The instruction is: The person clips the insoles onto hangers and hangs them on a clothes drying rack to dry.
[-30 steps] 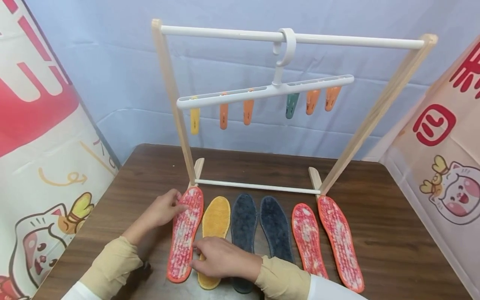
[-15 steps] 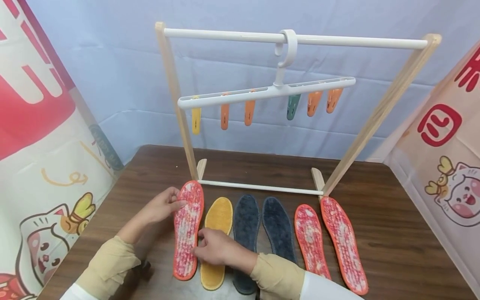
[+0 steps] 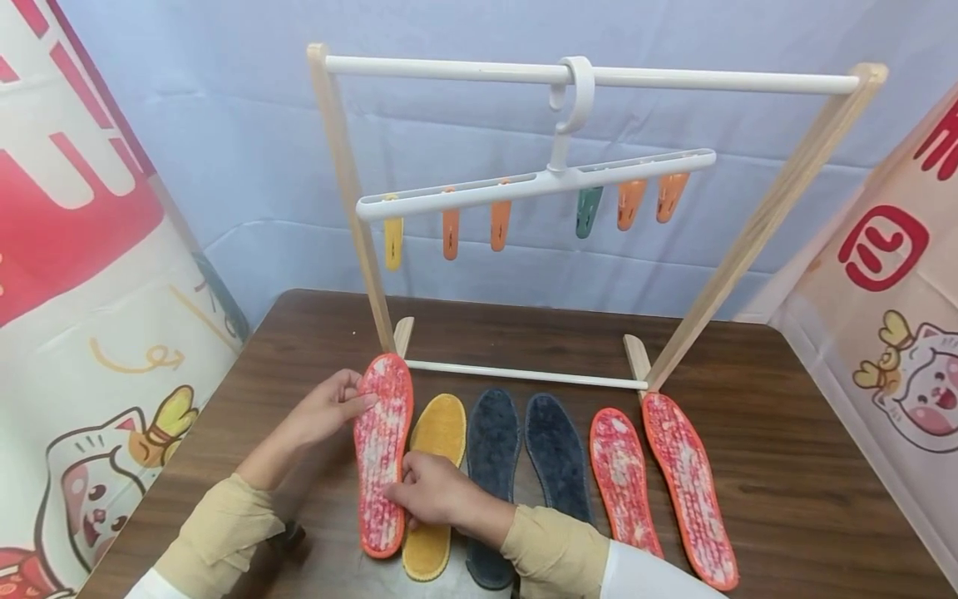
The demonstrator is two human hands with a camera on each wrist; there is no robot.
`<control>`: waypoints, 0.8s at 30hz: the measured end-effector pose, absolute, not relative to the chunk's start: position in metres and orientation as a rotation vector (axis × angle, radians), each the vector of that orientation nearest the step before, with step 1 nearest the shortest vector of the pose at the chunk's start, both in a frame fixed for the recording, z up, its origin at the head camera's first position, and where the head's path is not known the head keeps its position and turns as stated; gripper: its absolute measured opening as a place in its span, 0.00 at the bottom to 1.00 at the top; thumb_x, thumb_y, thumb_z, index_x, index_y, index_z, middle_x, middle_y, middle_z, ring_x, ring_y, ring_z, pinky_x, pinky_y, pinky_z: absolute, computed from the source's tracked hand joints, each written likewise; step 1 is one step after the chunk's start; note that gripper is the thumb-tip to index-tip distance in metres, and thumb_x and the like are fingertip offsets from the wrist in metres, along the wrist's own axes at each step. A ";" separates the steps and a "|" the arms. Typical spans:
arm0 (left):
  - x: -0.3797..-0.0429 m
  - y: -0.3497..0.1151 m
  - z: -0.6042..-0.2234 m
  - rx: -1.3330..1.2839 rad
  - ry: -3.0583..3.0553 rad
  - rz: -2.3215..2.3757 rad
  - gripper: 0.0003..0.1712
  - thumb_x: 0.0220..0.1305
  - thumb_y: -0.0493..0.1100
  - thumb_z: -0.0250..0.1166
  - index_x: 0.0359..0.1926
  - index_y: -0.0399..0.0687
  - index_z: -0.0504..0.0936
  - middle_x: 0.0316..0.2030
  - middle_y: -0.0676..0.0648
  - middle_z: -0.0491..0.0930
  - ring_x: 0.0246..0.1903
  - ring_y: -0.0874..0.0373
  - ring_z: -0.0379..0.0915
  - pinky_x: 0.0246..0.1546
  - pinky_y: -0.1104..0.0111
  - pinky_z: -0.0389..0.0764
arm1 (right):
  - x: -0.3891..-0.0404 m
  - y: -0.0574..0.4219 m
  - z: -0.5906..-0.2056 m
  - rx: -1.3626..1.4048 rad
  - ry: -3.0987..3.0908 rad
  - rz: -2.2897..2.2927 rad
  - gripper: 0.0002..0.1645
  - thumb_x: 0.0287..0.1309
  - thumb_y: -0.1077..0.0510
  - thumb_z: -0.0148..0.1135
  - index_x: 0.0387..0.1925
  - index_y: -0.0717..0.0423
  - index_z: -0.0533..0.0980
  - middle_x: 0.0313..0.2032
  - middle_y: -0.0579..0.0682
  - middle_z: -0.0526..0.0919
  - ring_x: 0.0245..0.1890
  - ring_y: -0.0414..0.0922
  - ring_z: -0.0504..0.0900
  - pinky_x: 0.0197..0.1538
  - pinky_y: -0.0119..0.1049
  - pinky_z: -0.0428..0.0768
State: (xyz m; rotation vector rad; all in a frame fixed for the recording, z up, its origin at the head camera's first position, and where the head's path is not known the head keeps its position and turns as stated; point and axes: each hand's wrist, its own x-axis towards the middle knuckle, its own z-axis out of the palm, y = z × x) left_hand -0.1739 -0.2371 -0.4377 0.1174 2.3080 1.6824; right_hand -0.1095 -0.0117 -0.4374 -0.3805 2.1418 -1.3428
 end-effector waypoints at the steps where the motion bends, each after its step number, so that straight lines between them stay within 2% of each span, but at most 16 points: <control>1: -0.174 -0.237 -0.437 0.119 2.312 1.685 0.19 0.73 0.41 0.61 0.53 0.32 0.66 0.35 0.43 0.84 0.33 0.54 0.83 0.40 0.63 0.83 | -0.109 -0.012 -0.437 -0.374 2.132 -1.358 0.09 0.63 0.58 0.67 0.31 0.55 0.75 0.18 0.47 0.80 0.14 0.40 0.77 0.18 0.30 0.73; 4: -0.173 -0.236 -0.435 0.114 2.329 1.683 0.19 0.74 0.42 0.61 0.54 0.32 0.66 0.36 0.43 0.85 0.33 0.54 0.83 0.41 0.63 0.82 | -0.108 -0.012 -0.437 -0.349 2.078 -1.414 0.08 0.62 0.60 0.68 0.35 0.56 0.75 0.22 0.48 0.83 0.17 0.41 0.80 0.21 0.33 0.78; 8: -0.172 -0.234 -0.432 0.089 2.366 1.656 0.22 0.75 0.44 0.60 0.58 0.32 0.68 0.36 0.45 0.86 0.34 0.54 0.83 0.42 0.63 0.80 | -0.107 -0.011 -0.435 -0.351 2.043 -1.458 0.09 0.60 0.61 0.70 0.36 0.56 0.76 0.23 0.48 0.85 0.18 0.41 0.82 0.23 0.34 0.80; 16: -0.174 -0.227 -0.427 0.030 2.408 1.630 0.22 0.73 0.49 0.62 0.56 0.35 0.75 0.31 0.48 0.85 0.34 0.54 0.83 0.44 0.63 0.80 | -0.110 -0.003 -0.433 -0.353 2.055 -1.476 0.06 0.60 0.58 0.70 0.31 0.54 0.80 0.19 0.44 0.82 0.16 0.36 0.75 0.21 0.26 0.69; 20: -0.174 -0.223 -0.424 0.024 2.401 1.622 0.23 0.73 0.51 0.63 0.55 0.35 0.75 0.33 0.47 0.86 0.36 0.54 0.83 0.45 0.63 0.80 | -0.111 0.004 -0.433 -0.363 2.066 -1.467 0.06 0.60 0.57 0.69 0.30 0.54 0.81 0.18 0.43 0.81 0.16 0.36 0.72 0.20 0.27 0.65; 24: -0.174 -0.219 -0.423 0.026 2.376 1.640 0.22 0.73 0.50 0.63 0.55 0.35 0.75 0.34 0.47 0.86 0.36 0.53 0.84 0.46 0.62 0.81 | -0.112 0.011 -0.432 -0.365 2.058 -1.467 0.06 0.61 0.56 0.69 0.32 0.54 0.81 0.19 0.43 0.81 0.17 0.36 0.72 0.21 0.27 0.65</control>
